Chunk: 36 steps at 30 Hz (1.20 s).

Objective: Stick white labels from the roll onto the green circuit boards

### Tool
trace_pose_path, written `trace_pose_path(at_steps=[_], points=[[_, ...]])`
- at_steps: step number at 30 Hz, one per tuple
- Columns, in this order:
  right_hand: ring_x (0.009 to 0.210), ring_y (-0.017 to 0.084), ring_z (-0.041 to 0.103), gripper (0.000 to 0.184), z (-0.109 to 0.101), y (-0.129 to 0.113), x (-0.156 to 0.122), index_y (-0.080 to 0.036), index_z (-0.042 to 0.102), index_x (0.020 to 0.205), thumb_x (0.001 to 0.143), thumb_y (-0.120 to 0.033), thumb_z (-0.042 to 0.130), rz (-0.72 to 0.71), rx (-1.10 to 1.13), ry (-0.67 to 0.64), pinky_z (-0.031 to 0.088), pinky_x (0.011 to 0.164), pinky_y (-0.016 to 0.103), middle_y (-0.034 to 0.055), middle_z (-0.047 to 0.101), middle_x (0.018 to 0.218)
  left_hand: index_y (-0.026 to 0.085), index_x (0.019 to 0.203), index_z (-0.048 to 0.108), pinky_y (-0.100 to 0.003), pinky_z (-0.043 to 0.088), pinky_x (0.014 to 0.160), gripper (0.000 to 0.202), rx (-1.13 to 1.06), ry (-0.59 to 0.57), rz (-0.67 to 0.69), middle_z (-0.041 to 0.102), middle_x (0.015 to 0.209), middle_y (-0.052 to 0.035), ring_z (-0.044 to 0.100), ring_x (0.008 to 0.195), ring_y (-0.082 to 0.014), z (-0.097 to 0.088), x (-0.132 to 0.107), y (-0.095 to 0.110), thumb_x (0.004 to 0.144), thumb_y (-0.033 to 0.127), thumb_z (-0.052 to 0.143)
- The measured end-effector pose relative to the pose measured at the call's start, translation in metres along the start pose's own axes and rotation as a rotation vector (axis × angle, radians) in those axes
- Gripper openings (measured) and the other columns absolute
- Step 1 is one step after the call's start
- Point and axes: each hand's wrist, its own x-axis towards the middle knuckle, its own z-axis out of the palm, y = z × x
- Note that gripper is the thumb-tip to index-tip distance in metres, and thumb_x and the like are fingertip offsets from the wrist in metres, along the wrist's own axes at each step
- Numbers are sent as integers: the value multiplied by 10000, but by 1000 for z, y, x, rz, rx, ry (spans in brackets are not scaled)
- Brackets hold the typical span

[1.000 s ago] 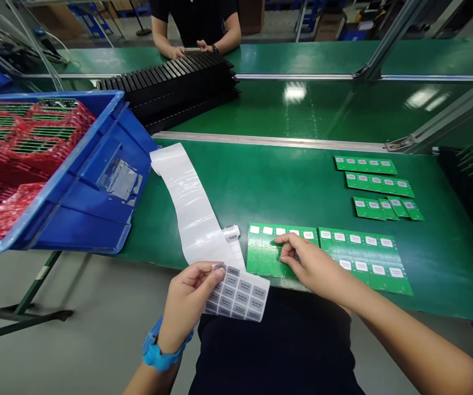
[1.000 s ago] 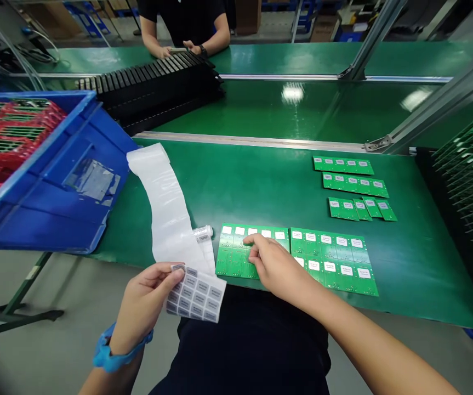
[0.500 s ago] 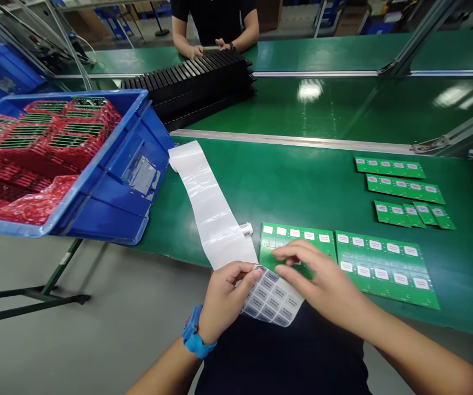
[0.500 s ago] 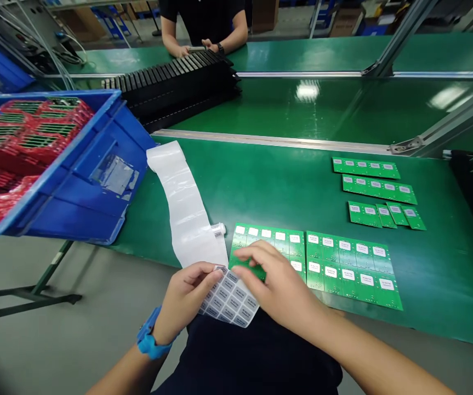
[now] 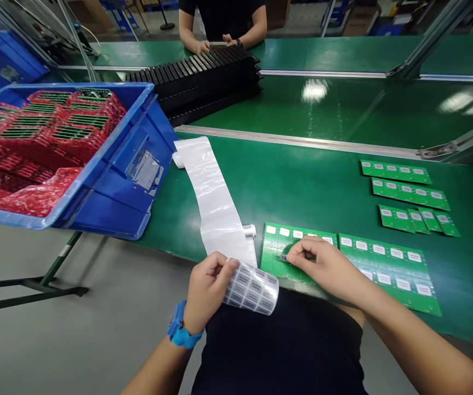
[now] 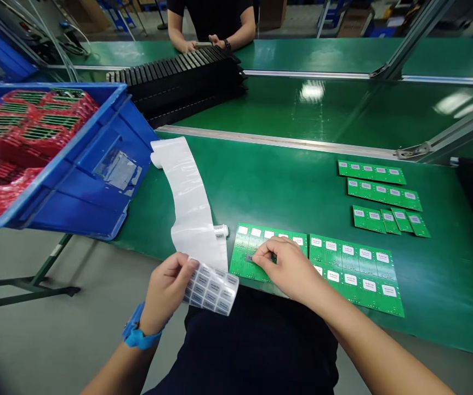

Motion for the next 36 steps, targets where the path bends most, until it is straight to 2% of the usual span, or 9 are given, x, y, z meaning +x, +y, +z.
trace_pose_path(at_steps=[5,10,13,15,21,25,30,33,36], points=[[791,199,539,177,13,13,5,-218,586,661,814,-262,509,-39,-231,78,342,835,411,1,608,723,177,573,463,-165,312,417,331,-13,156,-20,422,488,58,369,450,-68,-12,2,-4,822,388,519],[767,202,528,164,21,15,2,-212,566,667,815,-212,496,-106,-372,125,364,776,398,11,594,738,177,571,469,-163,318,406,333,-19,149,-34,429,482,57,371,442,-67,-13,2,-6,816,394,528],[773,228,518,33,23,13,-4,-191,548,813,803,-208,522,-154,-499,255,368,759,424,41,580,782,177,575,472,-162,323,408,333,-22,143,-39,434,487,56,378,447,-67,-13,1,-7,816,399,530],[801,231,519,125,24,9,-6,-179,511,934,809,-194,515,-188,-474,303,384,760,421,58,575,834,177,573,469,-162,327,410,337,-21,134,-43,438,489,55,382,448,-68,-13,1,-7,817,402,530],[814,171,535,227,31,-7,10,-215,441,1036,843,-99,414,-230,-109,54,446,694,308,18,565,817,177,560,466,-158,329,413,345,24,141,-25,431,482,54,382,449,-69,-15,1,-7,812,405,531],[822,184,527,263,39,-10,19,-188,449,1039,817,-49,421,-271,-155,74,444,753,345,11,572,761,178,552,476,-157,324,397,349,67,151,-33,436,478,52,382,442,-71,-17,-1,-8,808,409,532],[841,210,520,248,54,-6,13,-168,510,951,792,-2,416,-352,-387,157,456,741,368,55,596,837,183,555,499,-162,339,391,357,104,168,-63,452,483,46,395,447,-82,-19,-1,-11,790,449,538],[928,229,519,243,57,-3,6,-165,527,895,780,17,412,-429,-498,215,460,770,389,114,572,1050,184,563,513,-167,352,393,359,118,168,-91,466,487,41,408,454,-89,-18,1,-11,773,474,543],[1160,254,428,147,42,5,-1,-159,517,929,839,-78,434,-461,-454,276,427,890,418,176,361,1348,183,564,522,-170,359,398,368,146,178,-111,478,489,38,421,463,-95,-19,1,-11,760,494,545]])
